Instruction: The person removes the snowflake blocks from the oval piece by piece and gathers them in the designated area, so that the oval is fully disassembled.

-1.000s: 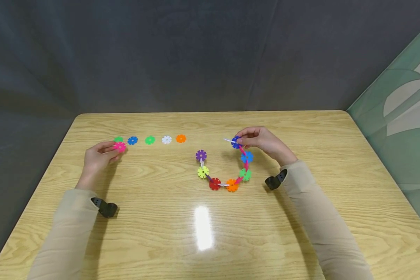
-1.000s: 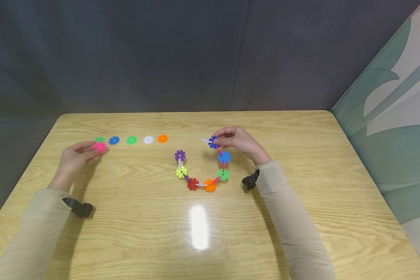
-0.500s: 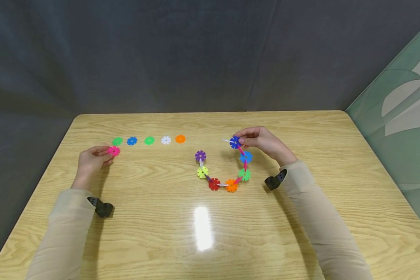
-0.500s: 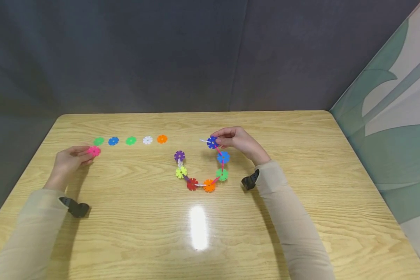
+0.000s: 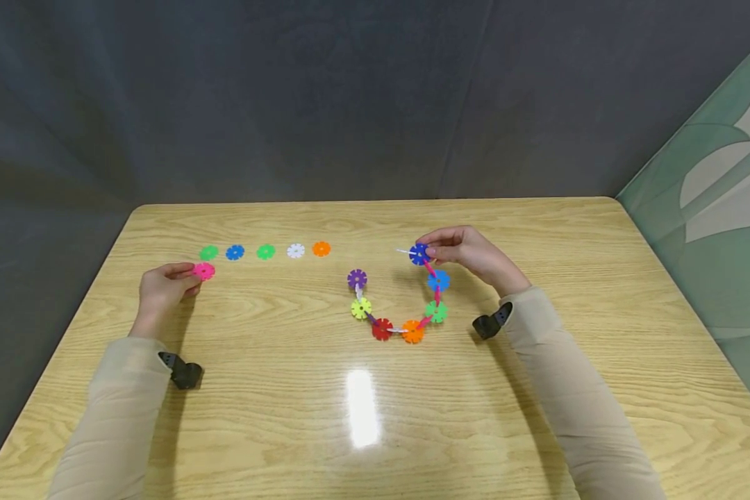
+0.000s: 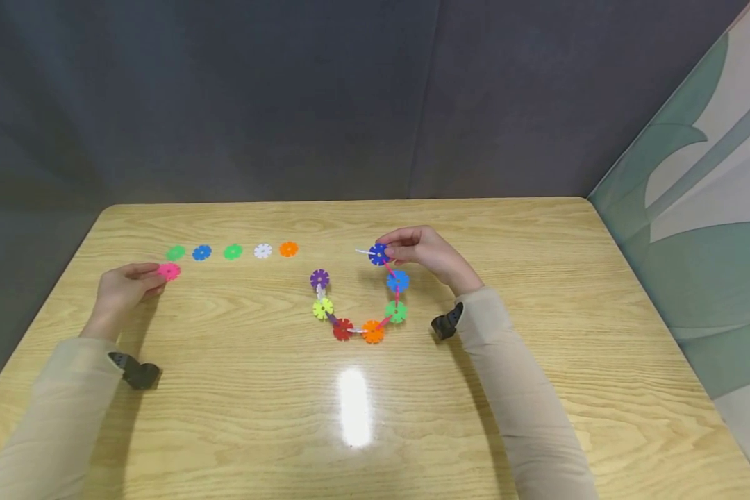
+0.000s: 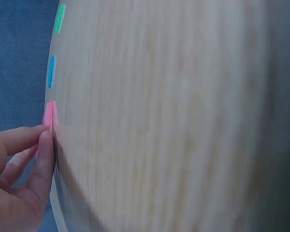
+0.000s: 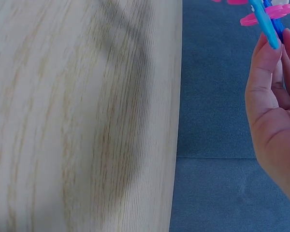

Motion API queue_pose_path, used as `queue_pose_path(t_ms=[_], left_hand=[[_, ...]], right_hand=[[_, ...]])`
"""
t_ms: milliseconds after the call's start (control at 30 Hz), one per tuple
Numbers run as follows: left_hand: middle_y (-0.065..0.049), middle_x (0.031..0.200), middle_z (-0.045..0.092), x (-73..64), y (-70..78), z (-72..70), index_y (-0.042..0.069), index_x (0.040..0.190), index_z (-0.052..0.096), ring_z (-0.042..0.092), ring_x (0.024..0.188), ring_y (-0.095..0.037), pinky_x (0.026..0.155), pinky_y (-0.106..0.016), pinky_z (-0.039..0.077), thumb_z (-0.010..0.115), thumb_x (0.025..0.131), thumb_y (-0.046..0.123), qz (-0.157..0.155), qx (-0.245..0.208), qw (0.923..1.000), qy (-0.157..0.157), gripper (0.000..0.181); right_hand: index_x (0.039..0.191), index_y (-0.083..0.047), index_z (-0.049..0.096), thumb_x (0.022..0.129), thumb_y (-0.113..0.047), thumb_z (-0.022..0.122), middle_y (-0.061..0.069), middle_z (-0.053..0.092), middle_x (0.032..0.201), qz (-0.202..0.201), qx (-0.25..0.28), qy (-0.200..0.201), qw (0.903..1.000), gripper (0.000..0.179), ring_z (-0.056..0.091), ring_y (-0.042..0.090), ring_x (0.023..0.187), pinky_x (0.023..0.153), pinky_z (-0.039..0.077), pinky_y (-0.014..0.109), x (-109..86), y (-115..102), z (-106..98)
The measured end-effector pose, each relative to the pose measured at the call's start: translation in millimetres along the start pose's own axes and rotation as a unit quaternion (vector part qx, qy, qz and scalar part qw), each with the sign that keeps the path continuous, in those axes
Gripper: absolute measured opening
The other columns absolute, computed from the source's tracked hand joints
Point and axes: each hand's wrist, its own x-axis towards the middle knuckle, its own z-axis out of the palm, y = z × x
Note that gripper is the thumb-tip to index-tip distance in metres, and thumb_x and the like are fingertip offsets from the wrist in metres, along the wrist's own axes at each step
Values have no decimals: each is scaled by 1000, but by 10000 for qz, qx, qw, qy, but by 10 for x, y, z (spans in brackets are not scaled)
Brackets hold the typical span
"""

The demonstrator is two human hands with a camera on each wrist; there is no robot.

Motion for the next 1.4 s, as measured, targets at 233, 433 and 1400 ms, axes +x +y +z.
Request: queue_pose_path(t_ms=[233, 433, 1400], left_hand=[[24, 66, 50, -28, 29, 18, -13, 133, 45, 55, 57, 12, 60, -7, 53, 57, 92, 1, 6, -259, 9994, 229, 45], [23, 72, 54, -129, 241, 155, -12, 134, 45, 59, 63, 11, 64, -8, 54, 57, 93, 5, 348, -577, 9977, 13, 46], [-24, 128, 58, -816, 1076, 1656, -5, 128, 54, 62, 114, -33, 93, -33, 55, 66, 89, 10, 1624, -505, 9520, -2544, 43]], right_hand=[[127, 12, 52, 94, -4, 54, -16, 68, 88, -2, 27, 18, 10000, 36, 63, 3, 80, 82, 55, 24, 7, -1, 16], [127, 11, 53, 94, -5, 55, -17, 68, 90, -30, 48, 51, 10000, 37, 63, 3, 82, 82, 55, 24, 15, -5, 31], [124, 5, 58, 95, -9, 56, -10, 68, 96, -41, -144, -80, 9999, 32, 65, 9, 86, 85, 55, 26, 93, -158, 262]])
